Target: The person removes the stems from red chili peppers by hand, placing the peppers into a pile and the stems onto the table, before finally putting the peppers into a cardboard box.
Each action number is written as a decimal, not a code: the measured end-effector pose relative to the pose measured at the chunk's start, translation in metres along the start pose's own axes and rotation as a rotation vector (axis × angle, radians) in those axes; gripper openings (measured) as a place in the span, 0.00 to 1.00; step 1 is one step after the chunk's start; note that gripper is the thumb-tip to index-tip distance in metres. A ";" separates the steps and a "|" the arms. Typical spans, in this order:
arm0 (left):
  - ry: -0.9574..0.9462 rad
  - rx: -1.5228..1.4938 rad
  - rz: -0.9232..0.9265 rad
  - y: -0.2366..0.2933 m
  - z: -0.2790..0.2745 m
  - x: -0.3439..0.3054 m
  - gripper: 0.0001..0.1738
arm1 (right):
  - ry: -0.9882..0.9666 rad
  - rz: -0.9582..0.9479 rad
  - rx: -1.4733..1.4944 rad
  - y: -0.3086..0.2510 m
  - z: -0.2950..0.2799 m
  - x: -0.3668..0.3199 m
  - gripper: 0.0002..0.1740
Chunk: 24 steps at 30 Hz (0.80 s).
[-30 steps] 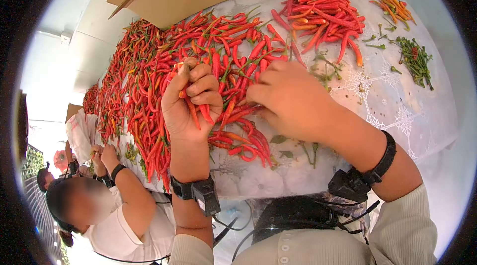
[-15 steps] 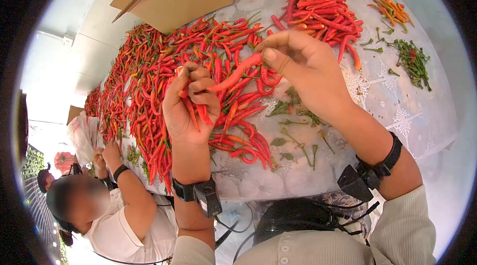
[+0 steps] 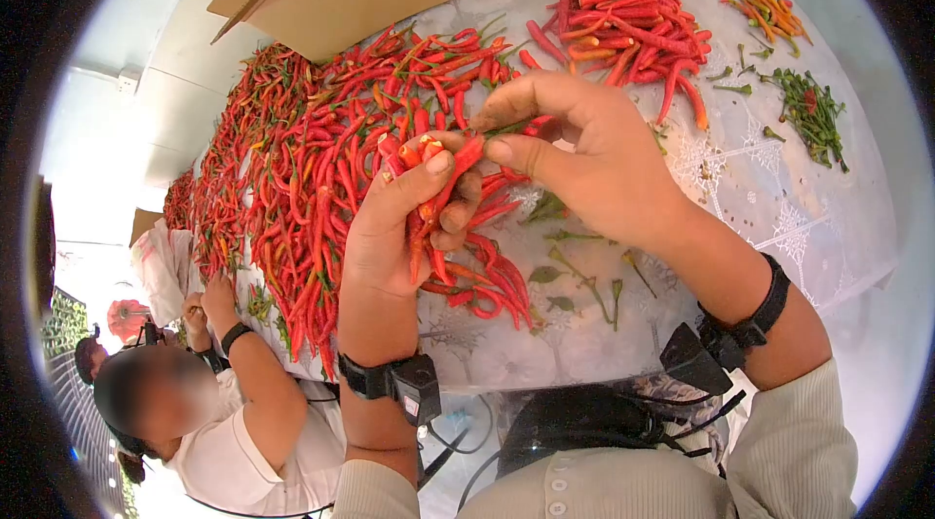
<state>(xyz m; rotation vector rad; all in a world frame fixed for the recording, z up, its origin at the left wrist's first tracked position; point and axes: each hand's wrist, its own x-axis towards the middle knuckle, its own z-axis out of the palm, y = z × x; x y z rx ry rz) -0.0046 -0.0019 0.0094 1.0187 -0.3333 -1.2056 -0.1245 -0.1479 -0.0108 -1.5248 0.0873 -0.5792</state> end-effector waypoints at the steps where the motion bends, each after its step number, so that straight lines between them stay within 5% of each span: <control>1: 0.000 0.005 0.005 0.000 0.000 0.000 0.12 | -0.001 0.011 -0.016 -0.001 0.000 0.000 0.11; 13: -0.011 0.071 0.044 -0.006 -0.001 0.001 0.13 | 0.029 -0.159 -0.307 -0.007 0.002 -0.001 0.08; 24: 0.019 0.096 0.020 -0.005 0.001 -0.001 0.13 | -0.024 -0.016 -0.091 -0.003 -0.001 0.000 0.09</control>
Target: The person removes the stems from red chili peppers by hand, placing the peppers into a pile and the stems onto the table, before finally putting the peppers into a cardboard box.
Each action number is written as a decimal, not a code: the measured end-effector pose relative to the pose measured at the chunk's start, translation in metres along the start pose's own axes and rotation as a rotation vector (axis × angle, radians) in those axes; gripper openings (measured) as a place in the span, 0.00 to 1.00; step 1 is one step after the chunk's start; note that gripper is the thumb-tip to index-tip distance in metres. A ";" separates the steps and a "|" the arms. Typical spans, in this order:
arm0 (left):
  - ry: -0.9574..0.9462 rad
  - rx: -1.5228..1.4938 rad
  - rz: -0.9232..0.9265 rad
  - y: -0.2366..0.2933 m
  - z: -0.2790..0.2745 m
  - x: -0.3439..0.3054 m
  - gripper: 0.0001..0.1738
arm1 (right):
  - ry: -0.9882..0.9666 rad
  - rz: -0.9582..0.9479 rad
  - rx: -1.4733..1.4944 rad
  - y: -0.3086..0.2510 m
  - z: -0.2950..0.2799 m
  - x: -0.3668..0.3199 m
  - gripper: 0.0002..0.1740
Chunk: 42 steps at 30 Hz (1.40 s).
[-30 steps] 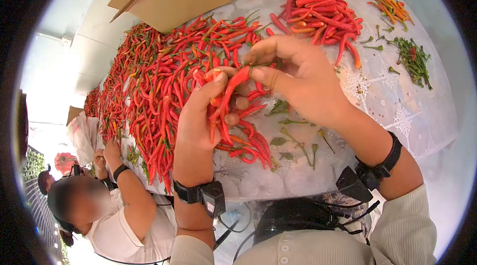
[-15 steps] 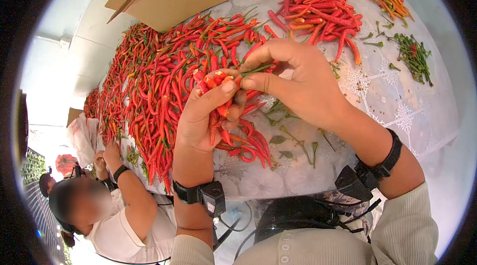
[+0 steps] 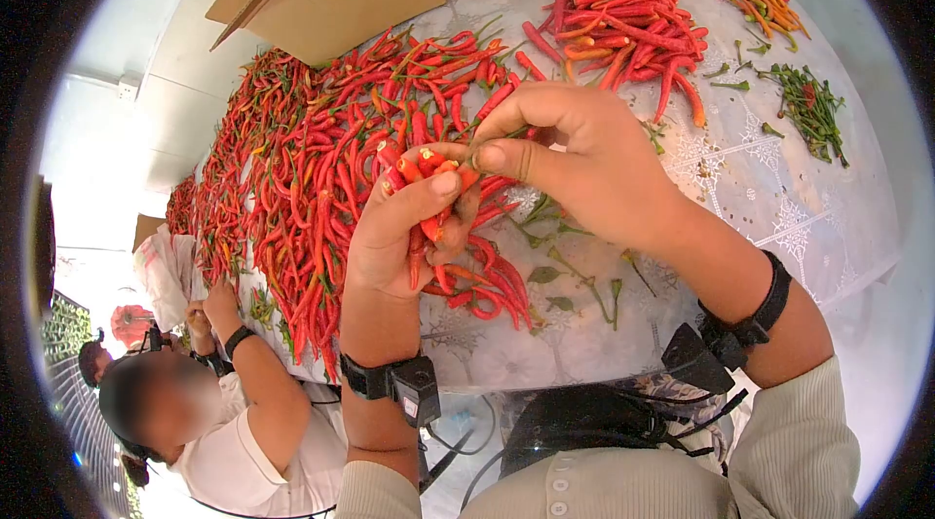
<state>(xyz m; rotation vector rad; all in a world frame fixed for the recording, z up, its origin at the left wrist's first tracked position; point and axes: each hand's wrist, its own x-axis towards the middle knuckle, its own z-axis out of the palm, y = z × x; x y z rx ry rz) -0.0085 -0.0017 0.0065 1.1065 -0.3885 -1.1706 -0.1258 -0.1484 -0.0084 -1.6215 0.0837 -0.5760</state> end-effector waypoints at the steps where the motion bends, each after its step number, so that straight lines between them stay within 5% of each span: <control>1: -0.010 -0.001 0.003 0.000 0.000 0.000 0.13 | -0.012 0.018 0.042 0.000 0.000 0.000 0.10; 7: -0.061 0.004 -0.003 0.001 0.000 -0.001 0.14 | -0.082 0.171 0.146 0.002 -0.006 0.001 0.12; 16: -0.060 -0.055 0.001 0.000 -0.003 0.000 0.13 | -0.048 0.160 0.219 0.002 -0.001 0.001 0.12; 19: 0.012 -0.017 0.031 -0.001 0.002 0.001 0.12 | 0.036 0.122 0.176 0.003 0.003 -0.001 0.10; 22: -0.020 -0.060 0.022 -0.001 0.001 0.003 0.12 | 0.116 0.053 -0.167 -0.005 0.006 -0.003 0.08; 31: -0.061 -0.186 0.071 0.008 -0.010 -0.001 0.11 | 0.469 0.068 0.076 0.004 -0.016 0.007 0.09; 37: -0.015 -0.345 0.199 0.003 -0.013 0.003 0.09 | 0.153 -0.119 -0.664 0.009 -0.009 0.001 0.06; 42: 0.042 -0.434 0.155 0.004 -0.015 0.005 0.08 | -0.012 -0.251 -0.803 0.017 -0.002 -0.002 0.09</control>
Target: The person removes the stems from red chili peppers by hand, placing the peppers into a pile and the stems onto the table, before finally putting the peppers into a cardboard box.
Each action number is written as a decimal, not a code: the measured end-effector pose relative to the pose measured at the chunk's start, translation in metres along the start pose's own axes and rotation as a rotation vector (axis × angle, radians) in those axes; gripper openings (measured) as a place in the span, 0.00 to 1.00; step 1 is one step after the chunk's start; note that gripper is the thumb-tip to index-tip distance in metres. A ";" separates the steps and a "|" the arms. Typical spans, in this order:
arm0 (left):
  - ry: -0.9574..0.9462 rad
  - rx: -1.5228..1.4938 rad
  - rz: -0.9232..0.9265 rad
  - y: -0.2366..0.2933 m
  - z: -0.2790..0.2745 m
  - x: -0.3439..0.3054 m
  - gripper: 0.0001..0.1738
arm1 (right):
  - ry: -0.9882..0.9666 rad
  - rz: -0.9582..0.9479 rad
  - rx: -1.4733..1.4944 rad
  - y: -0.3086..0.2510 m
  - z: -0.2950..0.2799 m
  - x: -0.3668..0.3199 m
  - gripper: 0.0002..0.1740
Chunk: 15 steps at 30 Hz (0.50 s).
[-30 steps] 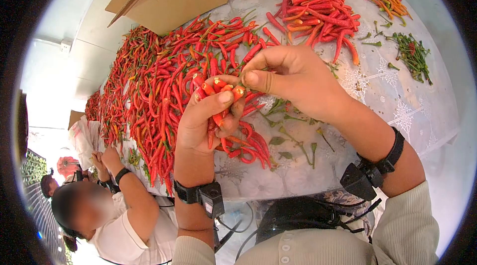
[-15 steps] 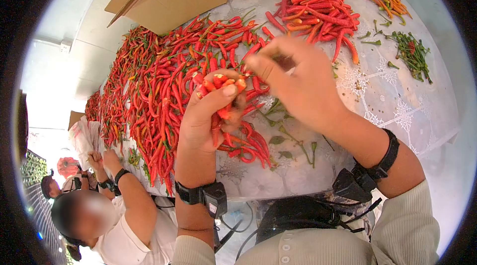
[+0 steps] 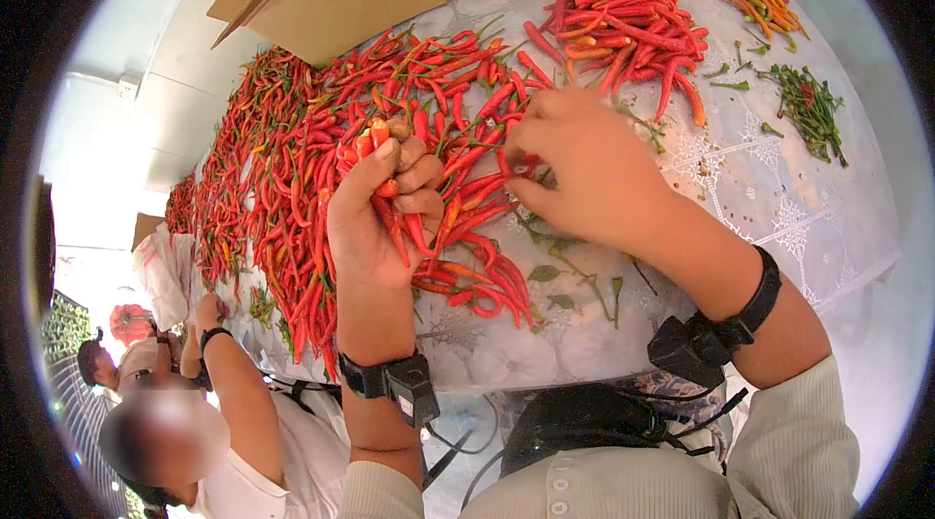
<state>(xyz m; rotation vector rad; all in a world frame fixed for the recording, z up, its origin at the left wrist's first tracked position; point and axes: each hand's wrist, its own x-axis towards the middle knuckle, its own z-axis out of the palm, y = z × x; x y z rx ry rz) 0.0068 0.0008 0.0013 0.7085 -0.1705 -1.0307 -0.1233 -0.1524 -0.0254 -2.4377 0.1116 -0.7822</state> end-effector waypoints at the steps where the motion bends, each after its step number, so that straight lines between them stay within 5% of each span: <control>1: 0.007 -0.013 -0.008 0.001 0.001 0.000 0.08 | -0.025 -0.026 -0.030 0.002 0.003 -0.002 0.09; 7: 0.010 0.096 -0.044 -0.002 0.001 0.000 0.07 | -0.085 -0.026 -0.108 0.003 0.006 -0.004 0.09; 15: 0.093 0.296 -0.001 -0.010 0.004 0.000 0.10 | 0.138 -0.191 0.047 -0.015 -0.005 0.005 0.11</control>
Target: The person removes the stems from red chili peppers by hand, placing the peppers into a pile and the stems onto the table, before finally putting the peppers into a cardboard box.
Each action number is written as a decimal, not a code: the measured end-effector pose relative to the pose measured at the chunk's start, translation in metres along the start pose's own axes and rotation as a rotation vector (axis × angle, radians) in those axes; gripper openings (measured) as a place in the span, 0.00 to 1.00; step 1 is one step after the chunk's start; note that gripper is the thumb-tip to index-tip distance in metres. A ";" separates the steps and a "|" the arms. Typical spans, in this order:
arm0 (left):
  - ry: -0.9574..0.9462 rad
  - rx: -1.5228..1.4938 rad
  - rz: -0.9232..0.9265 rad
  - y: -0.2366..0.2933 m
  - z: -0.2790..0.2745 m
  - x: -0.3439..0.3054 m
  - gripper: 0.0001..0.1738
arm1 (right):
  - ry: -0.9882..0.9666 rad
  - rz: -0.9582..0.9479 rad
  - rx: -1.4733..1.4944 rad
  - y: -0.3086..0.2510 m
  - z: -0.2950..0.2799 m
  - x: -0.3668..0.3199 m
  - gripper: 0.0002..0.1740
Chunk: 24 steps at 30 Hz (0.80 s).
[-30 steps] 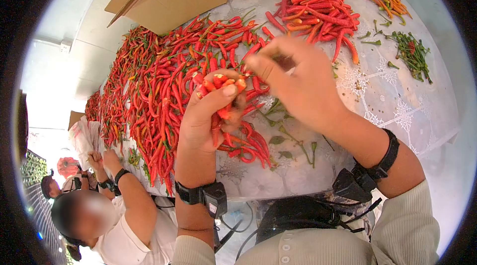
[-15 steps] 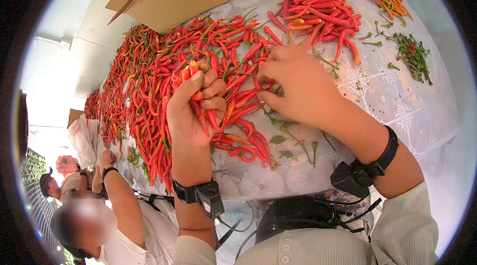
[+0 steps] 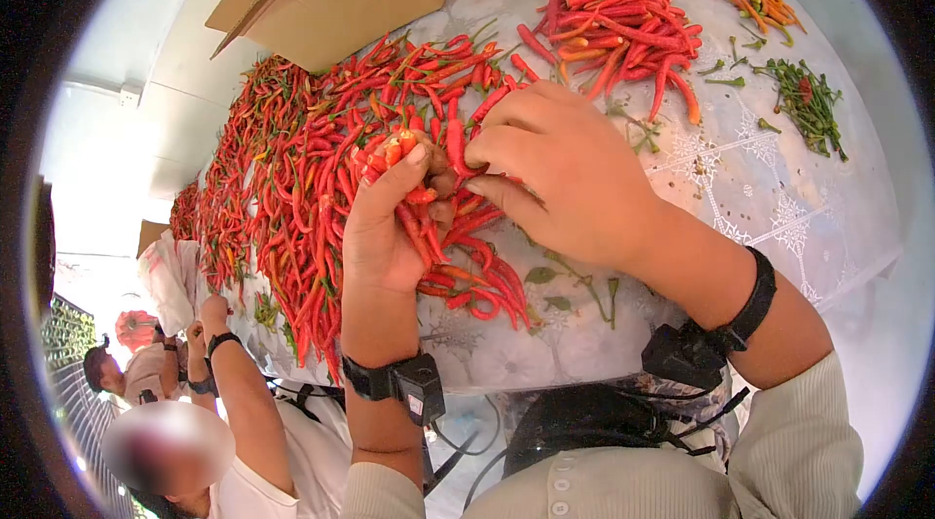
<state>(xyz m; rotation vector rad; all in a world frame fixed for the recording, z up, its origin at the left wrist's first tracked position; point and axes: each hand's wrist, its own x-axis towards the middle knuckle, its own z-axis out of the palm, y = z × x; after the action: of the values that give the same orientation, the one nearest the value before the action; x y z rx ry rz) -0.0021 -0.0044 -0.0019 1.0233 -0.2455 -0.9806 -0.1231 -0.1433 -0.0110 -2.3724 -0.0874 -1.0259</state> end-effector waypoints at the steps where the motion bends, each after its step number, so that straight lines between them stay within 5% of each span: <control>1: 0.001 0.000 0.017 0.000 0.002 -0.001 0.10 | 0.034 -0.027 0.007 -0.002 0.000 0.000 0.11; 10: -0.094 0.074 -0.003 0.001 0.005 -0.004 0.14 | 0.059 -0.163 -0.037 0.001 0.003 -0.002 0.09; 24: -0.241 -0.251 -0.093 0.006 -0.008 -0.001 0.16 | -0.072 0.141 -0.186 0.021 0.013 -0.014 0.12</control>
<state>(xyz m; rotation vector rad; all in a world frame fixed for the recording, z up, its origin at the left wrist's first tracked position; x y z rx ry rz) 0.0052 0.0018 -0.0014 0.6923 -0.2670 -1.1890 -0.1194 -0.1522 -0.0372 -2.5420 0.1537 -0.9160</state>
